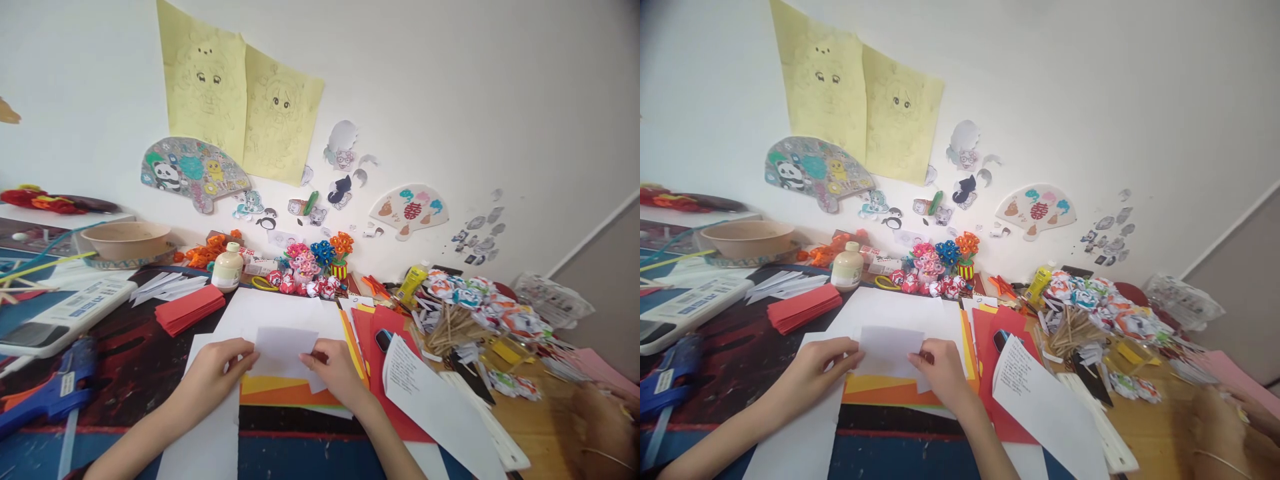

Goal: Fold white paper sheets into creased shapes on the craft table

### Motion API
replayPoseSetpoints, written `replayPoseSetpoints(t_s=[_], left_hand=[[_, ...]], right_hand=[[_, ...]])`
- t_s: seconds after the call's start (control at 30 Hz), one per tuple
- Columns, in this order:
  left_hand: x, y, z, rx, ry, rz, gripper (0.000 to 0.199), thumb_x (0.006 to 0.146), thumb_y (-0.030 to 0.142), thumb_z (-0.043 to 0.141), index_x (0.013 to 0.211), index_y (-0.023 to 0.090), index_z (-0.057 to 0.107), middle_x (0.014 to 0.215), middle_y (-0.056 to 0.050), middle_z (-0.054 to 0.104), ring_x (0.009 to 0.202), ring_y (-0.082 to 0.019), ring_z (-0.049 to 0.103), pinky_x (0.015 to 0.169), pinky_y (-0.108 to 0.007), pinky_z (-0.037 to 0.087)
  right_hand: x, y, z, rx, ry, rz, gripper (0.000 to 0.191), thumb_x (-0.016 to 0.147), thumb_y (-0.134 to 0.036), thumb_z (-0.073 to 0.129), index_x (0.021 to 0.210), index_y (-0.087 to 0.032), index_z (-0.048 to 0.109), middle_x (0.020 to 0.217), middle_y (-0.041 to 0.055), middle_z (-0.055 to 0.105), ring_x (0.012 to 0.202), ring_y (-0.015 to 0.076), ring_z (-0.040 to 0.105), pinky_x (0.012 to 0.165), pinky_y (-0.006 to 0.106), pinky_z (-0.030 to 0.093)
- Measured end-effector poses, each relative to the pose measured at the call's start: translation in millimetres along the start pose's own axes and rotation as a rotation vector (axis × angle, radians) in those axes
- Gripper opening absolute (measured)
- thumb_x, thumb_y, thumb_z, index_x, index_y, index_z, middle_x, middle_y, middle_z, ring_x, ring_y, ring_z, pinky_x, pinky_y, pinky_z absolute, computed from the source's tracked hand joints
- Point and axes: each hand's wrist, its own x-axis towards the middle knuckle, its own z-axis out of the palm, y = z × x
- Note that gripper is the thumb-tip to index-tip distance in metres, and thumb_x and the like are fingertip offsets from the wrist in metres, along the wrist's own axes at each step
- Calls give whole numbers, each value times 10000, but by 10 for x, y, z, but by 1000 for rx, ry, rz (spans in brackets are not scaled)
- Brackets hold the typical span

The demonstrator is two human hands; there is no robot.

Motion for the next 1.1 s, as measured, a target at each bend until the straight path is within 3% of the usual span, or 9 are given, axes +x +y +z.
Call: replayPoseSetpoints(t_s=[0.47, 1.1], left_hand=[[-7, -48, 43, 133, 10, -12, 361, 906, 486, 414, 709, 199, 511, 636, 39, 536, 592, -115, 491, 581, -217, 333], [-58, -31, 49, 329, 5, 115, 329, 962, 369, 310, 729, 205, 476, 705, 1, 560, 682, -158, 550, 617, -258, 323]], right_hand=[[-1, -28, -27, 66, 16, -11, 327, 778, -296, 683, 517, -144, 558, 507, -26, 507, 508, 100, 433, 501, 217, 291], [4, -22, -30, 132, 0, 18, 313, 770, -329, 688, 530, -141, 618, 512, -5, 578, 515, 116, 504, 507, 216, 341]])
